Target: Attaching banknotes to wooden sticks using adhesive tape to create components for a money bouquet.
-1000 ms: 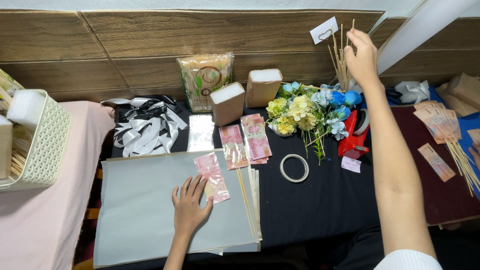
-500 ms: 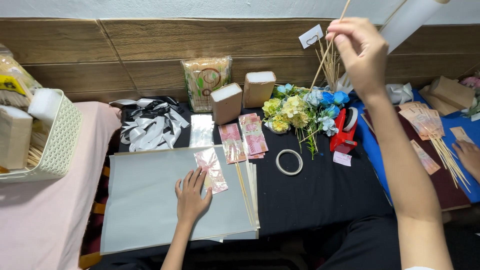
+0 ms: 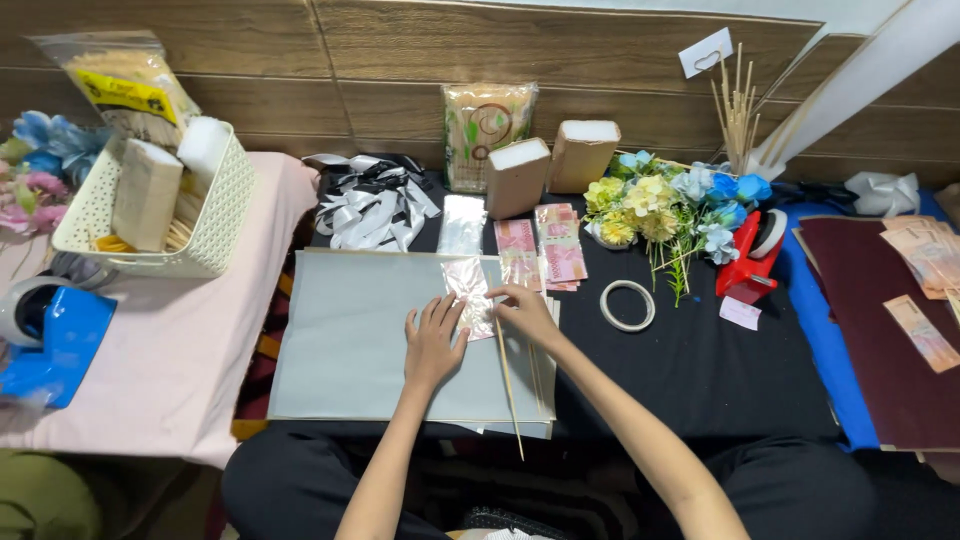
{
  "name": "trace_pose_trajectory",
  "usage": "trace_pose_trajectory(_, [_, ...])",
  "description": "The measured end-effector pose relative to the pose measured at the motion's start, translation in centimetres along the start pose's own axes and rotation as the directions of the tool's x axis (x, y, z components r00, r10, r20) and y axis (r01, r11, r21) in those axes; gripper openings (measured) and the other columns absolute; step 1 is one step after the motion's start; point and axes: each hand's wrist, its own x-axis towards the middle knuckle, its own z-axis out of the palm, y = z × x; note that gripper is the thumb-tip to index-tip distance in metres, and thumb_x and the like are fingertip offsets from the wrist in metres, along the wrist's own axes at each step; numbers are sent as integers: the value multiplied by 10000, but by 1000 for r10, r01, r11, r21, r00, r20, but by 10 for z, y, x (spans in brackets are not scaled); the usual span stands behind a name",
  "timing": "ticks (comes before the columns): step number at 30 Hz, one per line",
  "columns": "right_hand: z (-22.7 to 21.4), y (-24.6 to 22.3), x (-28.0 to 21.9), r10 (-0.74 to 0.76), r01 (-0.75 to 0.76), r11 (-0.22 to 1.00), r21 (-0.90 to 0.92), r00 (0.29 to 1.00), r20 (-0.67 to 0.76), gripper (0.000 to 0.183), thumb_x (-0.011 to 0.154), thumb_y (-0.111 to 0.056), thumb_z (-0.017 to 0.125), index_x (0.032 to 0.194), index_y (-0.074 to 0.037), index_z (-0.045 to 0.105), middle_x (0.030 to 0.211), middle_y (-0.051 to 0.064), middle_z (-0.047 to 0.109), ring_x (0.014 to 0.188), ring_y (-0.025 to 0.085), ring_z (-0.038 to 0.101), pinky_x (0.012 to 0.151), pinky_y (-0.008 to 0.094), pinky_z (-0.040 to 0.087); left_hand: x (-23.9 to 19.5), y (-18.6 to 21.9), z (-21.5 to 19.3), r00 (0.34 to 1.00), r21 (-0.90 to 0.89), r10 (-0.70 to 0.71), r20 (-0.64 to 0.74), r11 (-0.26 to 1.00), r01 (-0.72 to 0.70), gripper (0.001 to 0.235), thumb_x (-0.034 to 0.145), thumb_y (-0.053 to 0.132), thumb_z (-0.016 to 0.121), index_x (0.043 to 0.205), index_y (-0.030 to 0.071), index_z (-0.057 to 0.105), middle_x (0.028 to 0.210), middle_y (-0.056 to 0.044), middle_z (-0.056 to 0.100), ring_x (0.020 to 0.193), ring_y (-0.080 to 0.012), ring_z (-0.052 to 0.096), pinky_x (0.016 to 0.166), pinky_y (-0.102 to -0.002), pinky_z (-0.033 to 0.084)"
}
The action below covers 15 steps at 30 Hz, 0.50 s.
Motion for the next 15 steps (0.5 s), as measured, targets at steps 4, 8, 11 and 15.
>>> trace_pose_trajectory(4, [33, -4, -9, -103, 98, 987, -124, 994, -28, 351, 860, -9, 688, 1180, -141, 749, 1167, 114, 706, 991, 311, 735, 809, 389, 628, -2, 1, -4, 1000, -3, -2, -3, 1000, 2, 495, 1034, 486, 400, 1486, 293, 455, 1567, 37, 427, 1469, -168, 335, 1202, -528, 180])
trace_pose_trajectory(8, [39, -7, -23, -272, 249, 888, -387, 962, -4, 325, 937, -78, 679, 1255, -146, 678, 1160, 84, 645, 1079, 280, 675, 899, 371, 576, -1, -2, 2, 1000, 13, 10, -5, 1000, -10, 546, 1000, 542, 431, 1491, 304, 442, 1570, 47, 419, 1467, -166, 339, 1205, -532, 196])
trace_pose_trajectory(11, [37, -9, -30, -399, 326, 695, -641, 916, 34, 229, 964, -217, 683, 1191, -195, 667, 1132, 3, 626, 1136, 189, 617, 985, 347, 470, 0, -2, 1, 1000, 10, 17, -2, 1000, -17, 552, 998, 534, 434, 1502, 308, 431, 1575, 45, 412, 1471, -168, 333, 1206, -533, 191])
trace_pose_trajectory(15, [35, 3, -29, -462, 357, 551, -754, 883, 81, 201, 994, -341, 656, 1166, -238, 675, 1180, -19, 649, 1226, 142, 556, 1108, 413, 328, 0, -4, 4, 1000, 29, 28, -3, 999, -28, 542, 1011, 524, 415, 1506, 304, 433, 1573, 43, 412, 1473, -166, 324, 1208, -526, 180])
